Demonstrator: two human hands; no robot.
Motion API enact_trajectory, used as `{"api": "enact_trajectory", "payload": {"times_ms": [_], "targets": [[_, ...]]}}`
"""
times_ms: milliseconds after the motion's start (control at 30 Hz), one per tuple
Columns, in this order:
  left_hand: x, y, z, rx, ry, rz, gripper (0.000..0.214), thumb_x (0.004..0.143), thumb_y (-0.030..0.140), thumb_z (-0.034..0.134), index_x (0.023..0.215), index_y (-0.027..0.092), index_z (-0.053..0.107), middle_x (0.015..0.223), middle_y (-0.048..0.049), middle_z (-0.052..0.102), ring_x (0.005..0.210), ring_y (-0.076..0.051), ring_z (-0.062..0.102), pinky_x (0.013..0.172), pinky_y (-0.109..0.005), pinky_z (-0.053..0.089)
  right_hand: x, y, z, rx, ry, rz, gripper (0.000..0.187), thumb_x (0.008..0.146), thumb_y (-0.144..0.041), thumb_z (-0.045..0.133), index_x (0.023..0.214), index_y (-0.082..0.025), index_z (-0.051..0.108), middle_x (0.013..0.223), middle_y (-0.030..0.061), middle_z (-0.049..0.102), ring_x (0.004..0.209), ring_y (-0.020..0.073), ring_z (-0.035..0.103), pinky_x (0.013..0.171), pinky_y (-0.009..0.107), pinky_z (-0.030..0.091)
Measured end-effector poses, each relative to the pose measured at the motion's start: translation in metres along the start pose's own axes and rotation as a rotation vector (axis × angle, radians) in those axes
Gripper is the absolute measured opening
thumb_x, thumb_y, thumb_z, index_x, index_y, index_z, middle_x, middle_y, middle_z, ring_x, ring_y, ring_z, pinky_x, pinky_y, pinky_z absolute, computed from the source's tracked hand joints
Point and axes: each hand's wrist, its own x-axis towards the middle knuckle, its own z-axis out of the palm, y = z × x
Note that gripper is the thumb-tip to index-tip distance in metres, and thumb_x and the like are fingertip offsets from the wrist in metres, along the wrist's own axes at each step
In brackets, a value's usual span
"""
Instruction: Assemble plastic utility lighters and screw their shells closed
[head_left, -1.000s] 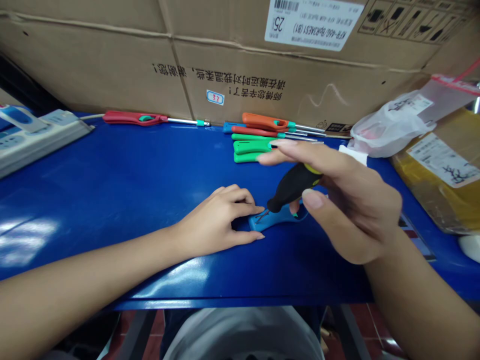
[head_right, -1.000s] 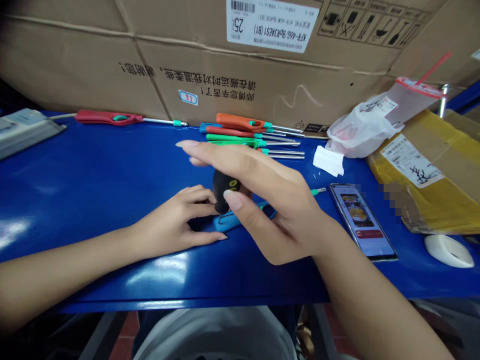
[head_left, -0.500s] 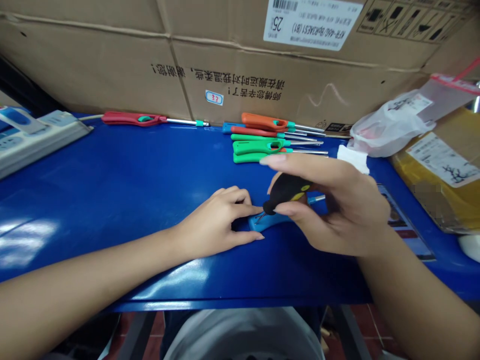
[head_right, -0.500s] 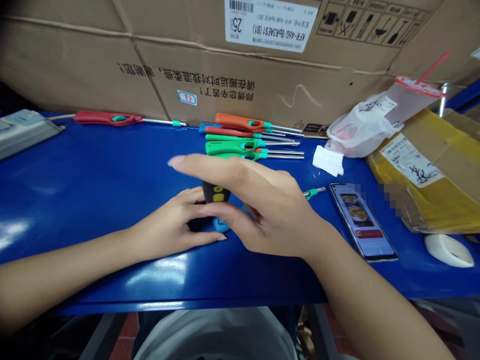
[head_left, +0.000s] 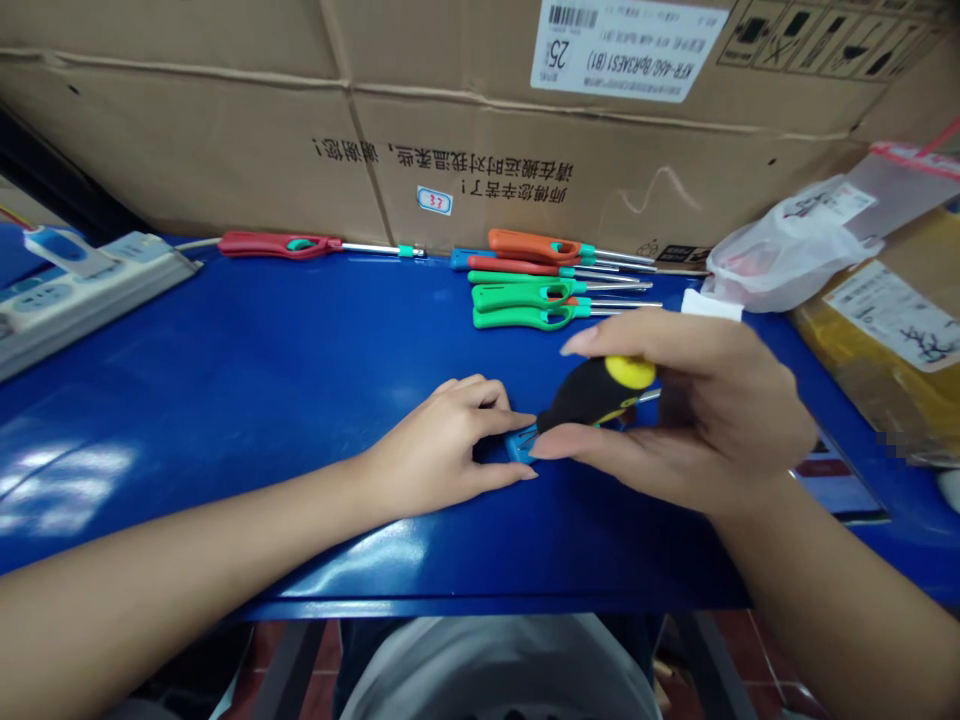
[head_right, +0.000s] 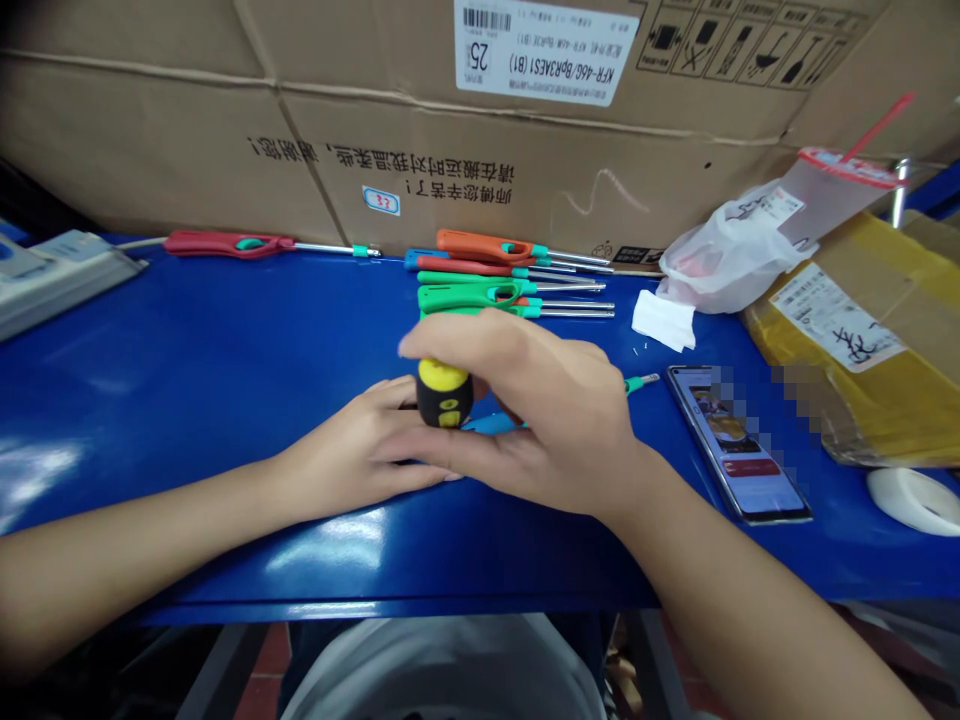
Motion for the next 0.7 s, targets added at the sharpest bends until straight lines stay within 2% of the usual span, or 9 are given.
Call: {"api": "enact_trajectory", "payload": {"times_ms": [67, 133, 200, 300, 400, 467, 533, 600, 700], "targets": [[-0.0003, 0.0001, 0.0000, -0.001, 0.021, 0.006, 0.035, 0.091, 0.043, 0.075, 0.120, 0.023, 0.075, 0.103, -0.0066, 0.069, 0.100, -0.025, 0.064, 0.090, -0.040, 0.049, -0.0007, -0.0020, -0.0018, 0.004, -0.071, 0.007, 0.031, 0.096, -0.029, 0.068, 0.124, -0.015, 0.065, 0.114, 0.0068, 0.078, 0.105, 0.0209, 0.073, 0.083, 0.034, 0.064], [-0.0006, 0.0000, 0.0000, -0.008, 0.043, 0.017, 0.037, 0.090, 0.042, 0.076, 0.121, 0.022, 0.075, 0.106, -0.0072, 0.069, 0.102, -0.026, 0.065, 0.093, -0.042, 0.050, -0.0028, -0.0037, -0.0030, 0.150, -0.100, 0.089, 0.037, 0.098, -0.016, 0.056, 0.135, -0.013, 0.061, 0.130, 0.0086, 0.073, 0.116, 0.0231, 0.070, 0.082, 0.035, 0.065], [-0.0006, -0.0003, 0.0001, -0.011, 0.047, 0.024, 0.038, 0.090, 0.042, 0.077, 0.122, 0.021, 0.074, 0.107, -0.0081, 0.069, 0.105, -0.027, 0.065, 0.097, -0.044, 0.050, -0.0038, -0.0044, -0.0026, 0.275, -0.025, 0.169, 0.047, 0.093, -0.010, 0.059, 0.140, -0.018, 0.059, 0.136, 0.0062, 0.071, 0.106, 0.0212, 0.073, 0.069, 0.032, 0.065], [0.0001, -0.0007, 0.0004, -0.018, 0.032, 0.011, 0.041, 0.090, 0.043, 0.077, 0.123, 0.020, 0.074, 0.108, -0.0089, 0.069, 0.105, -0.027, 0.065, 0.097, -0.045, 0.051, -0.0012, -0.0033, -0.0022, 0.208, 0.053, 0.122, 0.044, 0.087, -0.017, 0.077, 0.129, -0.023, 0.066, 0.111, 0.0033, 0.076, 0.085, 0.0178, 0.071, 0.060, 0.030, 0.062], [0.0007, -0.0004, 0.0005, -0.011, 0.027, 0.013, 0.042, 0.090, 0.044, 0.077, 0.123, 0.020, 0.074, 0.108, -0.0092, 0.069, 0.104, -0.027, 0.065, 0.098, -0.046, 0.051, 0.0015, -0.0019, -0.0056, 0.003, -0.075, 0.023, 0.026, 0.094, -0.025, 0.072, 0.119, -0.018, 0.070, 0.095, 0.0049, 0.071, 0.092, 0.0182, 0.067, 0.078, 0.032, 0.064], [0.0007, 0.0000, 0.0004, -0.007, 0.029, 0.018, 0.041, 0.089, 0.044, 0.077, 0.122, 0.020, 0.075, 0.109, -0.0097, 0.069, 0.105, -0.028, 0.065, 0.099, -0.047, 0.050, 0.0009, -0.0019, -0.0080, 0.034, -0.169, 0.050, 0.032, 0.102, -0.019, 0.055, 0.133, -0.018, 0.064, 0.117, 0.0069, 0.072, 0.107, 0.0186, 0.069, 0.092, 0.036, 0.063], [0.0004, 0.0001, 0.0002, -0.010, 0.036, 0.022, 0.041, 0.089, 0.044, 0.077, 0.121, 0.020, 0.075, 0.108, -0.0097, 0.069, 0.104, -0.028, 0.065, 0.100, -0.048, 0.050, -0.0006, -0.0025, -0.0081, 0.159, -0.199, 0.126, 0.045, 0.103, -0.011, 0.044, 0.145, -0.022, 0.055, 0.136, 0.0032, 0.068, 0.111, 0.0166, 0.070, 0.097, 0.037, 0.062], [0.0001, -0.0002, 0.0003, -0.013, 0.046, 0.028, 0.040, 0.089, 0.043, 0.078, 0.121, 0.020, 0.075, 0.107, -0.0092, 0.069, 0.103, -0.028, 0.065, 0.099, -0.047, 0.050, -0.0009, -0.0028, -0.0060, 0.225, -0.142, 0.158, 0.043, 0.102, -0.010, 0.050, 0.141, -0.023, 0.058, 0.128, 0.0008, 0.072, 0.101, 0.0152, 0.072, 0.089, 0.036, 0.064], [-0.0001, -0.0008, 0.0010, -0.012, 0.055, 0.030, 0.038, 0.089, 0.042, 0.077, 0.120, 0.020, 0.075, 0.103, -0.0079, 0.069, 0.098, -0.026, 0.065, 0.093, -0.044, 0.052, 0.0015, -0.0028, -0.0038, 0.106, -0.016, 0.086, 0.029, 0.092, -0.019, 0.075, 0.120, -0.018, 0.070, 0.095, 0.0010, 0.074, 0.085, 0.0158, 0.068, 0.074, 0.032, 0.063]]}}
